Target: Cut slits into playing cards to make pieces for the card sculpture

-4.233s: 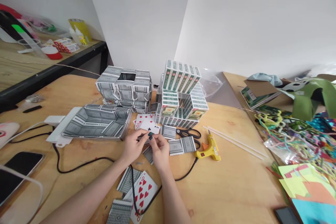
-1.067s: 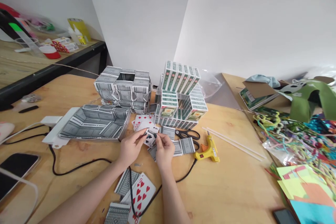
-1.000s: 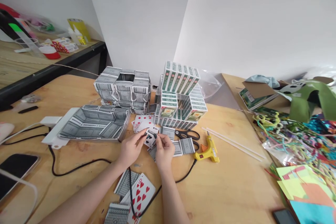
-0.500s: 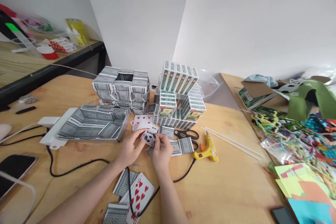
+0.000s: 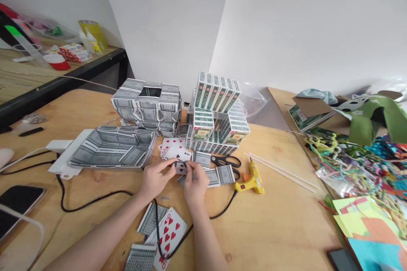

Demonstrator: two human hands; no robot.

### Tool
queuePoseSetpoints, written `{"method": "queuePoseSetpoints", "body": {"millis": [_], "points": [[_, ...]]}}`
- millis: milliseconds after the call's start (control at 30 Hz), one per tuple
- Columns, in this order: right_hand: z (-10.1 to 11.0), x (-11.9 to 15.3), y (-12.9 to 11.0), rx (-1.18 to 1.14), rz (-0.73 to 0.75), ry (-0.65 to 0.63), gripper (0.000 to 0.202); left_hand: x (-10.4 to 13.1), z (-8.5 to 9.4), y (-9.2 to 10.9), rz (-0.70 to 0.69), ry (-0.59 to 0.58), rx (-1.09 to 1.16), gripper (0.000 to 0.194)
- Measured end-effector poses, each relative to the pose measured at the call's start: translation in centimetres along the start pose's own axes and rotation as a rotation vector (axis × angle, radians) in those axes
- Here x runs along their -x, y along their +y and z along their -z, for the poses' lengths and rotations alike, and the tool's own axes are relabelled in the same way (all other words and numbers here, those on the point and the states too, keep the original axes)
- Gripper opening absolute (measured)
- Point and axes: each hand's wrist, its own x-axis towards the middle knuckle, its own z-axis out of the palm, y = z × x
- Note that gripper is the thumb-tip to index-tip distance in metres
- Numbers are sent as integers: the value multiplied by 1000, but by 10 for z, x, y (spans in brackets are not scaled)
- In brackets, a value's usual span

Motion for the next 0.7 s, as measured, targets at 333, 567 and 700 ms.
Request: {"method": "queuePoseSetpoints", "body": {"millis": [333,567,700], "points": [[-2,0,0,-134,-139,-7,21,-3,3,3,67,-56,80,29],[-8,-4,8,-246,-226,9,27,-4,-3,2,166,-64,252,23],[-11,-3,11,-236,-219,-50,30,-3,-3,-2,154,-33,212,17]]}}
